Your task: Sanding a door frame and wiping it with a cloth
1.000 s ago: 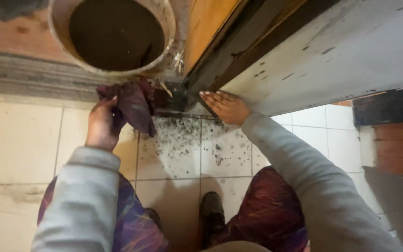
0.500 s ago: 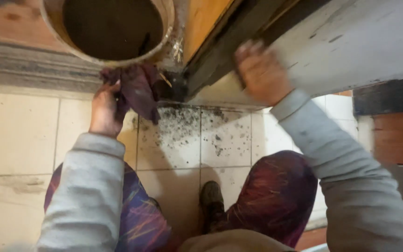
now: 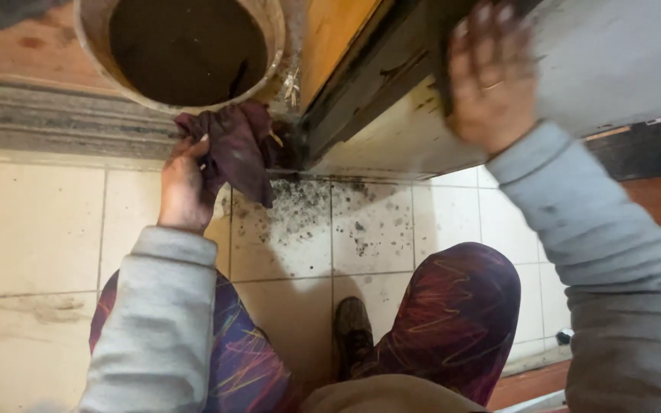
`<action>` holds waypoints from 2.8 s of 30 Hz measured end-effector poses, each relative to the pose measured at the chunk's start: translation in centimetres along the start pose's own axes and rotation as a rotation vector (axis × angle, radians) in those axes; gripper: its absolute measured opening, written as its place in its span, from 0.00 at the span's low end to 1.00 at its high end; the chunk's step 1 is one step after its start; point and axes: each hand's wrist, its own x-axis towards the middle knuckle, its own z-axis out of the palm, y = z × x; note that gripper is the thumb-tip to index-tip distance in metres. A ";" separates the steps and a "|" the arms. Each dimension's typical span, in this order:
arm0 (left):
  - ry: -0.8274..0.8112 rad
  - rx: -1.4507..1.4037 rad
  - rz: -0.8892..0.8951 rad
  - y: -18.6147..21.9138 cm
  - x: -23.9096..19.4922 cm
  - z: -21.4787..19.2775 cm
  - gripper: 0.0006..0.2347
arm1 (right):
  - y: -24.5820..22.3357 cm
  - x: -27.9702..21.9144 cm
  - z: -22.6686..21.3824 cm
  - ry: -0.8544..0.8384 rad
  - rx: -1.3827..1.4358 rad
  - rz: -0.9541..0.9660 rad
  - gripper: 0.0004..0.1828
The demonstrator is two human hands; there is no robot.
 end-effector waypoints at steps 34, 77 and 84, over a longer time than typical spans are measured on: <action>0.136 -0.219 0.192 3.0 0.8 -3.4 0.10 | 2.8 3.4 -1.6 -0.051 -0.535 -0.480 0.21; 0.035 -0.333 0.495 6.9 1.4 -8.5 0.14 | 1.8 1.9 -2.6 -0.121 -0.146 -0.505 0.29; 0.024 -0.318 0.417 6.5 1.1 -7.8 0.14 | 4.5 0.8 -0.8 0.221 -0.010 -0.238 0.03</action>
